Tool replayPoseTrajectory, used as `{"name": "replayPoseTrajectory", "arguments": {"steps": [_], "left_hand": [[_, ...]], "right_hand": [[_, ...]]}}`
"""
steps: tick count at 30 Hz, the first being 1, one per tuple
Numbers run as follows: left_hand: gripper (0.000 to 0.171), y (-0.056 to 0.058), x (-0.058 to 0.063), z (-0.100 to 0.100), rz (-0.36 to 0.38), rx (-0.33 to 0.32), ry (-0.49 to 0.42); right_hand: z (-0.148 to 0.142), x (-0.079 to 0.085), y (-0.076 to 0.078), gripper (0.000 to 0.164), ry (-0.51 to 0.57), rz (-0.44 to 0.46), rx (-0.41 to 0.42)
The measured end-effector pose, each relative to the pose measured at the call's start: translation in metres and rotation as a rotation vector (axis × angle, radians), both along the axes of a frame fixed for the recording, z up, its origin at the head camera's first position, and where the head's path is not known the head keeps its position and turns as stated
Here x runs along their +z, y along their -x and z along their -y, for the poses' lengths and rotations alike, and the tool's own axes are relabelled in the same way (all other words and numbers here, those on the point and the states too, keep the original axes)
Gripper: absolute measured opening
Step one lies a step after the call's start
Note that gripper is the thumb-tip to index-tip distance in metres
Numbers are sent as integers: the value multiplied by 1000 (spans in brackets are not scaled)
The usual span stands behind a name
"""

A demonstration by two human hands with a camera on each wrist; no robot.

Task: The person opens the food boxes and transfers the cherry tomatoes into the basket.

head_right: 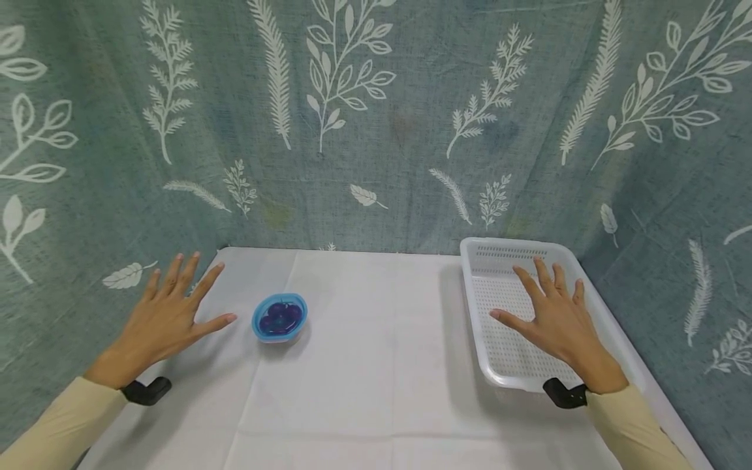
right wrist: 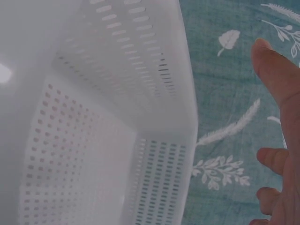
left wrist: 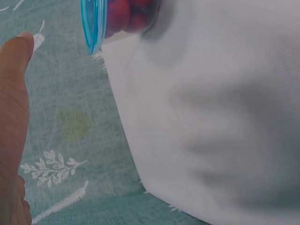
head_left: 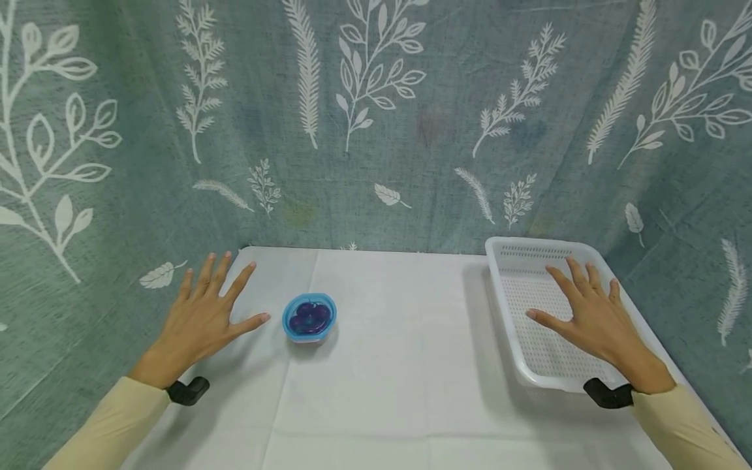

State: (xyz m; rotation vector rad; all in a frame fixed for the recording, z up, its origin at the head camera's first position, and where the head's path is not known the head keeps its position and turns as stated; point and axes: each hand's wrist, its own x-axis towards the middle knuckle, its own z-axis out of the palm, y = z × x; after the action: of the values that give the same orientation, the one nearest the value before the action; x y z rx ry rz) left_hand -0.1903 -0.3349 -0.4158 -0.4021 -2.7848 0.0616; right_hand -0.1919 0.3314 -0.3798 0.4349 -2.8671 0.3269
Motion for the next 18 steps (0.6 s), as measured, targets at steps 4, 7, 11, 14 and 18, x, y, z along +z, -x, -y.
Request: {"name": "replayPoseTrajectory", "arguments": {"steps": [4, 7, 11, 14, 18], "left_hand": [[106, 0, -1, 0, 1, -1, -5], [105, -1, -1, 0, -2, -4, -12], [104, 0, -2, -1, 6, -6, -11], [98, 1, -3, -3, 49, -37, -64], [81, 3, -7, -6, 151, -106, -218]], "right_hand": [[1, -3, 1, 98, -2, 2, 6], [2, -4, 3, 98, -5, 6, 8], [4, -3, 3, 97, 1, 31, 3], [9, -1, 3, 94, 28, 70, -9], [22, 1, 5, 82, 78, 48, -1]]}}
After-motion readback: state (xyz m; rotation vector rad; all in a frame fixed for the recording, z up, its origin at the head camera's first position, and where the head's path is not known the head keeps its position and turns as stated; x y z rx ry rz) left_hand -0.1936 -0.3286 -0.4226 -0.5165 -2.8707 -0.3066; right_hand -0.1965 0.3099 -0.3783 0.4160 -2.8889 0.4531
